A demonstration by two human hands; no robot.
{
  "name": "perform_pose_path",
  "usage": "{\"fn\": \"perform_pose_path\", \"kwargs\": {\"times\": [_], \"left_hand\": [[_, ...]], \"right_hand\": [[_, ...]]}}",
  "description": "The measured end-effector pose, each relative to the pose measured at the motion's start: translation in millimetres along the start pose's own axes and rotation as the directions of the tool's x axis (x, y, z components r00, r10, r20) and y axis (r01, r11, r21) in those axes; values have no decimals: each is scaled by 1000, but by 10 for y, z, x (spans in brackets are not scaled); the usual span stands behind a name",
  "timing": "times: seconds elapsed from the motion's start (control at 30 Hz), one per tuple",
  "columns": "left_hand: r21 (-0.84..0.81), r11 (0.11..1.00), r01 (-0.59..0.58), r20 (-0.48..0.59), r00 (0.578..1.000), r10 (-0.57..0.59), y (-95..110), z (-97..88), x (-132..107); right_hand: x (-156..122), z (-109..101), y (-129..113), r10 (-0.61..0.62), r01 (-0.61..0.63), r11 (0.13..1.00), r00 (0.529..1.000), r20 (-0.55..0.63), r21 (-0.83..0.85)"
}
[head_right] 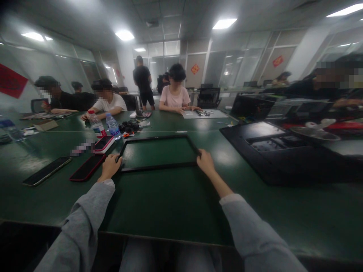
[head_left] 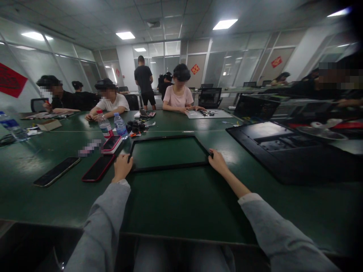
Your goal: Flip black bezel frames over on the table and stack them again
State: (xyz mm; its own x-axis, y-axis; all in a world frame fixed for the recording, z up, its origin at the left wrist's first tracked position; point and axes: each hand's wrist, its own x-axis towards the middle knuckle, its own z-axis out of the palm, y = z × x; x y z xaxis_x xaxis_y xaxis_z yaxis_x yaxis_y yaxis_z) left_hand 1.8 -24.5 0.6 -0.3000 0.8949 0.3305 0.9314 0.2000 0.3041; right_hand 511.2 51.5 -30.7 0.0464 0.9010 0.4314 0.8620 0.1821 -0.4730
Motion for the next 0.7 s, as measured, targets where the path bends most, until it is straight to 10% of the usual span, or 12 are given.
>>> {"fn": "perform_pose_path", "kwargs": {"times": [0.37,0.7], "left_hand": [[-83,993,-89,107,989,98,121,-123,-301],[-199,951,-237,195,941,276,108,-196,-413]], "right_hand": [[-78,-469,138,229,-241,970,944,-238,-23],[-446,-1237,892,322,-488,872,638,-699,-44]]}}
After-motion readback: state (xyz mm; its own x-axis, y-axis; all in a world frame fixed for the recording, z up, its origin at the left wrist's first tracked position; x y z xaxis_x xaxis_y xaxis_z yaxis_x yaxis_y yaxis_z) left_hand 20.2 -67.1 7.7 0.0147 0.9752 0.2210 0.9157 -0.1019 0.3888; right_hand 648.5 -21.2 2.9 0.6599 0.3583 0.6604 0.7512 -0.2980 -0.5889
